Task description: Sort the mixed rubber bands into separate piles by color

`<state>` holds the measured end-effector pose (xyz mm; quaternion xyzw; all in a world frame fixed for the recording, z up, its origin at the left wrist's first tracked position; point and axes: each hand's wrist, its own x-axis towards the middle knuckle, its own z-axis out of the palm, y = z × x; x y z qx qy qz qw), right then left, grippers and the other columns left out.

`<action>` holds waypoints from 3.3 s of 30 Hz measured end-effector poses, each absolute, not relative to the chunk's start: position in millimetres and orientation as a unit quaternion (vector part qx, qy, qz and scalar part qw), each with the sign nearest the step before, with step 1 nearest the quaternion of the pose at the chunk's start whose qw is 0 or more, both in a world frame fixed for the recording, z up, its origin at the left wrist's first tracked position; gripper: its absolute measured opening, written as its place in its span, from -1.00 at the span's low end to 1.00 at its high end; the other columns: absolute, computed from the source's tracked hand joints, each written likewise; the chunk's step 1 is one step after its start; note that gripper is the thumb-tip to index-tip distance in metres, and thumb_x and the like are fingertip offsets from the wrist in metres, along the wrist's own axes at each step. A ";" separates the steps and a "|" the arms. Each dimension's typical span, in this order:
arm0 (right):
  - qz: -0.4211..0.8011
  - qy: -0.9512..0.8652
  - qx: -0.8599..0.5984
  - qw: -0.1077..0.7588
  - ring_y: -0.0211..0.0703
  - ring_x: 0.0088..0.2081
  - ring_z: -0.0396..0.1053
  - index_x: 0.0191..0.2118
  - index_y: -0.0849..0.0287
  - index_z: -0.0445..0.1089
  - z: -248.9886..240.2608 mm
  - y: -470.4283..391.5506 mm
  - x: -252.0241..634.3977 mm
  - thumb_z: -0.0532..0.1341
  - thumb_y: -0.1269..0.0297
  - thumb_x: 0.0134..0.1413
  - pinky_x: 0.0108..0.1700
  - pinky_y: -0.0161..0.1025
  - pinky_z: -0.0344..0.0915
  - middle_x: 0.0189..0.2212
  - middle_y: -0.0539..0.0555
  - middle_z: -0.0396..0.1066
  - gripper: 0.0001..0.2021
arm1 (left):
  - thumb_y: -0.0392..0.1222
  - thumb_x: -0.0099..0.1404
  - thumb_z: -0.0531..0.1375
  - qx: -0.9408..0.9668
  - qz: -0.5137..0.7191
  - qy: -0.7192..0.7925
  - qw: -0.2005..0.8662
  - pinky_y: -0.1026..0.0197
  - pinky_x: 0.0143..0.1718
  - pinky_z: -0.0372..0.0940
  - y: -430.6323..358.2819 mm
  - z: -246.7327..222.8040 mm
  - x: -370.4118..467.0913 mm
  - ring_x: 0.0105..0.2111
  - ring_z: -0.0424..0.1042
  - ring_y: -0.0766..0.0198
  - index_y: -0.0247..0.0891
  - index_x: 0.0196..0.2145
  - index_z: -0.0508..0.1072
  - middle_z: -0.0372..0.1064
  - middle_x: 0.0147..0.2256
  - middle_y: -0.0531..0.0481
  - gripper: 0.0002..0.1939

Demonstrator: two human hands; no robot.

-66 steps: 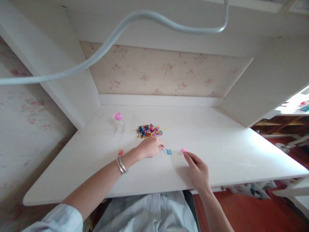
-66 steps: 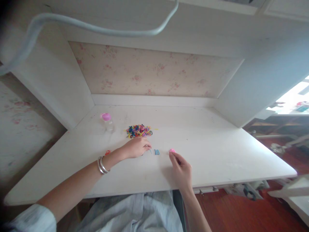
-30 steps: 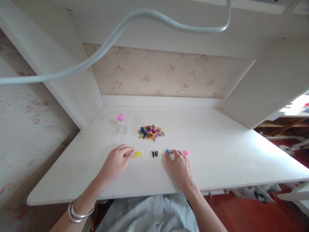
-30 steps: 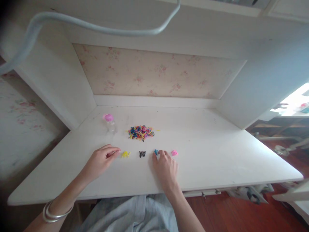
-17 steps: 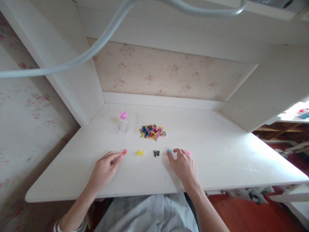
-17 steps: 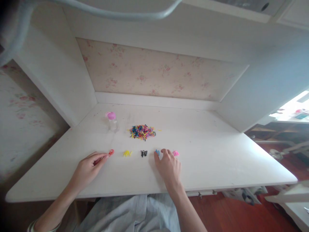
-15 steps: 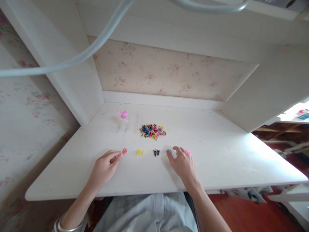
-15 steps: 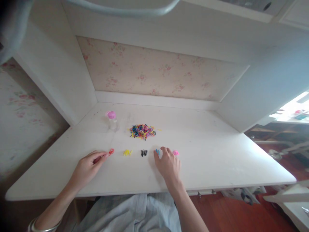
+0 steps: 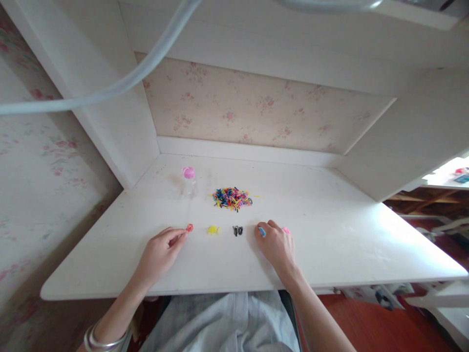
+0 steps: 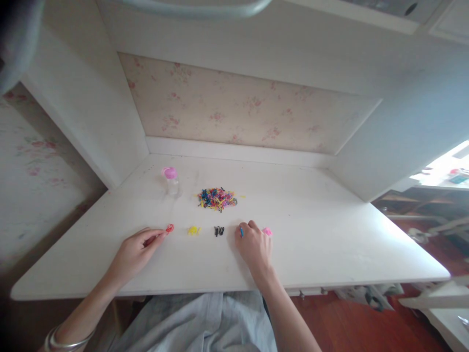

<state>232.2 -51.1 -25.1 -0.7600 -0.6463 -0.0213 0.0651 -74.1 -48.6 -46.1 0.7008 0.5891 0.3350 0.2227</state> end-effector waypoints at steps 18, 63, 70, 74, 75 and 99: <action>0.007 -0.761 -0.648 0.024 -0.16 -0.19 0.38 0.03 -0.13 0.34 17.3 23.4 223.1 -0.11 0.13 0.27 -0.21 -0.27 0.19 -0.13 0.02 0.43 -0.64 | 0.04 0.27 0.08 0.698 0.344 0.585 0.230 0.30 -0.38 0.26 -47.8 -46.3 -74.0 -0.38 0.40 0.30 -0.19 -0.26 0.50 0.47 -0.32 0.00 -0.69; 0.065 -0.717 -0.669 0.185 -0.24 -0.35 0.36 -0.28 0.19 0.52 2.6 65.8 269.0 -0.02 0.13 0.18 -0.36 -0.39 0.07 -0.40 0.00 0.48 -0.60 | -0.02 0.28 0.07 0.719 0.346 0.563 0.216 0.30 -0.36 0.28 -49.0 -45.3 -74.2 -0.37 0.40 0.29 -0.19 -0.25 0.50 0.45 -0.33 0.00 -0.72; 0.059 -0.764 -0.610 0.201 -0.25 -0.28 0.37 -0.25 0.06 0.50 6.2 11.1 222.5 -0.06 0.09 0.26 -0.25 -0.41 0.14 -0.34 0.01 0.47 -0.61 | 0.01 0.28 0.07 0.716 0.337 0.569 0.224 0.30 -0.38 0.26 -48.3 -45.3 -73.8 -0.41 0.38 0.31 -0.19 -0.25 0.51 0.43 -0.38 0.01 -0.70; 0.055 -0.790 -0.594 0.141 -0.26 -0.29 0.39 -0.23 -0.03 0.47 0.6 -25.6 178.0 -0.11 0.08 0.30 -0.29 -0.41 0.14 -0.34 0.00 0.47 -0.60 | 0.03 0.29 0.05 0.720 0.322 0.572 0.228 0.31 -0.42 0.23 -48.2 -44.0 -74.1 -0.43 0.35 0.33 -0.19 -0.23 0.50 0.40 -0.41 0.03 -0.68; 0.052 -0.794 -0.592 0.127 -0.26 -0.31 0.39 -0.23 -0.03 0.46 -1.3 -30.9 168.9 -0.11 0.08 0.30 -0.32 -0.41 0.13 -0.35 -0.01 0.47 -0.61 | 0.03 0.30 0.04 0.720 0.321 0.572 0.229 0.31 -0.42 0.23 -48.3 -43.8 -74.2 -0.43 0.35 0.33 -0.19 -0.23 0.50 0.40 -0.40 0.03 -0.67; 0.120 -0.712 -0.597 0.350 -0.36 -0.55 0.19 -0.55 0.17 0.35 -29.9 -78.4 221.1 0.02 0.10 0.25 -0.43 -0.39 0.02 -0.63 -0.05 0.25 -0.59 | -0.03 0.31 0.03 0.755 0.289 0.564 0.167 0.29 -0.28 0.24 -33.3 -16.3 -43.7 -0.35 0.39 0.30 -0.18 -0.29 0.49 0.45 -0.34 0.02 -0.71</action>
